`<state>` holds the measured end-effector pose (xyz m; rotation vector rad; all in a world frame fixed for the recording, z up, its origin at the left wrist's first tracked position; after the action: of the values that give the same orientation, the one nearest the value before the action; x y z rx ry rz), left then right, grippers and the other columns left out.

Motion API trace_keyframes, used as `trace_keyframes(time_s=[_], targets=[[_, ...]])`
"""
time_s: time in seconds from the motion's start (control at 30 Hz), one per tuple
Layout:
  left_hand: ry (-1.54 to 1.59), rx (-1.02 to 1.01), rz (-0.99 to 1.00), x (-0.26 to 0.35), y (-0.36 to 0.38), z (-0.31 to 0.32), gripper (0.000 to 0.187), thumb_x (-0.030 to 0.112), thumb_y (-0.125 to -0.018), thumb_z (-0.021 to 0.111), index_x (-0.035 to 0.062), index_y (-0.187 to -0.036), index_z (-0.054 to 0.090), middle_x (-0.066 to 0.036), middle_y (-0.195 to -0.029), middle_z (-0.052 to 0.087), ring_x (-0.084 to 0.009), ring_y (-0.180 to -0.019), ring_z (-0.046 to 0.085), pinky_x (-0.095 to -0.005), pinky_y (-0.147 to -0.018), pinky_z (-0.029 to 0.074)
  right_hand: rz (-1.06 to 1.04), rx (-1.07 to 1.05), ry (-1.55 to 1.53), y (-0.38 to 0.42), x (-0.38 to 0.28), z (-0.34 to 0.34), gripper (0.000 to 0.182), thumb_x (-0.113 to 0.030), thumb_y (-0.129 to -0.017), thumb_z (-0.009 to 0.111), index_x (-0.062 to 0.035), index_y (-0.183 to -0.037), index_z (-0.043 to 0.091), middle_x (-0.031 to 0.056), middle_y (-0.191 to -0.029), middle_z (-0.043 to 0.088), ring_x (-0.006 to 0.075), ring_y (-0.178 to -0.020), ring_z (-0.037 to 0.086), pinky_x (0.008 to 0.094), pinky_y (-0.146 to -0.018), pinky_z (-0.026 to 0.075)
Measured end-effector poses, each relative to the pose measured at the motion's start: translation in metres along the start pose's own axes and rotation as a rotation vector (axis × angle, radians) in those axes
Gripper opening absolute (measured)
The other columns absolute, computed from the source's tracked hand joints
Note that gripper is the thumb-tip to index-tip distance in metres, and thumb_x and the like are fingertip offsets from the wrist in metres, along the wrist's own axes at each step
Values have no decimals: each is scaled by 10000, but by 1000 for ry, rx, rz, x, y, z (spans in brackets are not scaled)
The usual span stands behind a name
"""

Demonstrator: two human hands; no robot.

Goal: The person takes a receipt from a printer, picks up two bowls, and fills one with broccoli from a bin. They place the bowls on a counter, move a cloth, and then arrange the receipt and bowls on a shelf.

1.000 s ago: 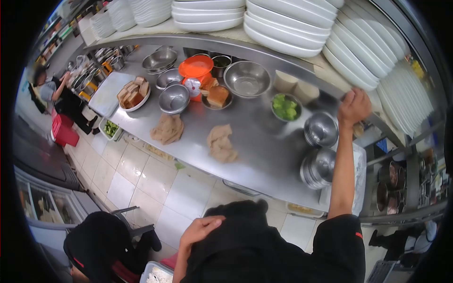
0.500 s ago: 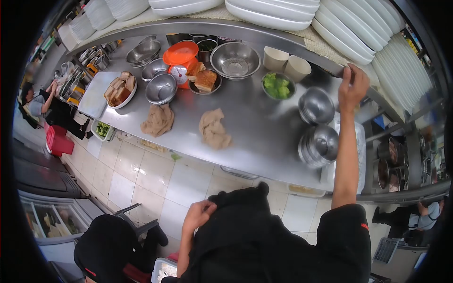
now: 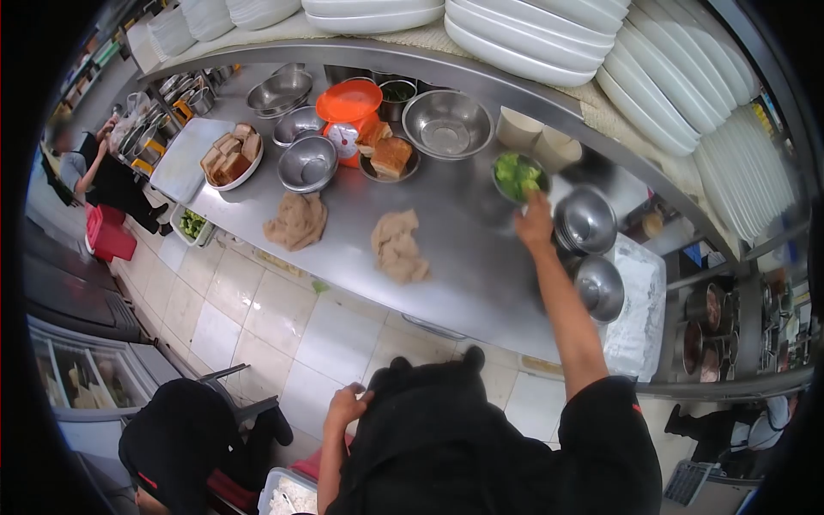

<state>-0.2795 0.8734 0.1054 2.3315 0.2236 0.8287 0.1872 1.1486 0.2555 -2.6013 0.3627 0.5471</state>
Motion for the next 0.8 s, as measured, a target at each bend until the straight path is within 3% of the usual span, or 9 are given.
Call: trace_keyframes(time_s=[0.13,0.33,0.4,0.5,0.63,0.8], targets=[[154,68,-59,-63,-15,37,370,321,-800,662,-9,-966,671,-222,-930,672,-337,-914,650,-386,-817,495,158,-131,90,3,25,40,467,-132,-718,675,-117,-1165,543,102,-1254,462,356,-1097,480,444,-898,456],[579,76,-414,-191,-8,134,315,223,-805,647,-51,-959,668,-198,-886,688,-289,-850,666,-357,-776,502,21,-74,67,32,8,37,439,-130,-716,676,-110,-1140,561,120,-1178,490,367,-1071,480,455,-890,448],[591,36,-364,-243,-8,173,318,224,-809,621,-51,-962,674,-173,-872,693,-275,-830,661,-353,-754,502,28,-71,61,48,1,32,438,-129,-719,677,-101,-1140,560,121,-1189,488,370,-1068,476,451,-891,444],[421,-8,-333,-266,5,195,319,229,-810,616,-49,-956,675,-166,-866,692,-268,-814,657,-351,-739,501,45,-69,15,70,-5,21,466,-122,-729,678,-85,-1171,535,139,-1218,474,378,-1080,463,451,-903,427],[289,-27,-253,-269,4,203,322,235,-811,610,-47,-948,678,-157,-858,690,-259,-792,651,-348,-720,499,-76,127,-101,105,-28,-15,520,-96,-754,664,-58,-1238,478,192,-1257,446,393,-1120,431,457,-942,384],[202,14,-92,-258,-15,194,325,244,-811,603,-45,-939,680,-145,-848,688,-248,-765,645,-345,-696,497,-60,69,-179,165,-27,-23,511,-69,-777,641,-23,-1249,452,228,-1250,435,403,-1148,402,464,-975,336]])
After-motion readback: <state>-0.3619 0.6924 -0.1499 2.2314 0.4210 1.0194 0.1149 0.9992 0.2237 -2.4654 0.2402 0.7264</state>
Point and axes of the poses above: each hand's wrist, its own y-axis away from the middle knuckle, its own z-axis out of the palm, x = y × z, the point moved 6 cm from there along -y, towards the middle knuckle
